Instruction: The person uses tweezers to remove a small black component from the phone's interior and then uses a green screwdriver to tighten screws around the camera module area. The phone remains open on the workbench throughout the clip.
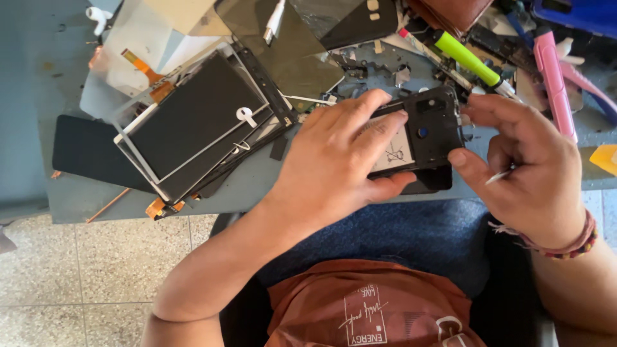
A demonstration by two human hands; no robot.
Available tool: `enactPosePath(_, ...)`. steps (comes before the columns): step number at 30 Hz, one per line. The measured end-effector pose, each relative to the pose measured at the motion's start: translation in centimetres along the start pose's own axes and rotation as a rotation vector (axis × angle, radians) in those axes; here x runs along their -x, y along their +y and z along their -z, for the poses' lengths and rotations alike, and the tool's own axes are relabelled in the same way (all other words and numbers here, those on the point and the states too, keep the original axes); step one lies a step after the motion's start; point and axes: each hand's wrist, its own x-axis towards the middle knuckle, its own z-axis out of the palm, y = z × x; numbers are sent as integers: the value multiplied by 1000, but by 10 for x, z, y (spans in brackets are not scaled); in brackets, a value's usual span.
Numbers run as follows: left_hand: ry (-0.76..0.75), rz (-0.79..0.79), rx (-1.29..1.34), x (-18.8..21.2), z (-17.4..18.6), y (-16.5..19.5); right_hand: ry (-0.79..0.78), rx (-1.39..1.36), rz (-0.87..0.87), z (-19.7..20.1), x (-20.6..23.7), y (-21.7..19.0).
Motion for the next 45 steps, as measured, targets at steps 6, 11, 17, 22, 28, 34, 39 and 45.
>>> enactPosePath(6, 48, 71, 13, 1, 8, 21, -46, -392, -169, -6, -6, -5)
enactPosePath(11, 53, 225, 69, 13, 22, 44, -148, -616, -251, -5, -10, -15)
enactPosePath(17, -100, 470, 355, 24, 33, 57, -214, -375, -353, -13, 8, -30)
enactPosePath(22, -125, 652, 834, 47, 33, 57, -282, -235, -253, -12, 20, -31)
enactPosePath(28, -213, 685, 1190, 79, 26, 50, -358, -37, -83, -24, 36, -19)
enactPosePath(34, -225, 652, 1125, 98, 18, 45, -333, -12, 74, -39, 48, -19)
enactPosePath(39, -233, 637, 1154, 97, 21, 43, -313, -44, 361, -39, 42, -24)
enactPosePath(45, -307, 671, 1079, 93, 24, 38, -232, 139, 483, -44, 39, -27)
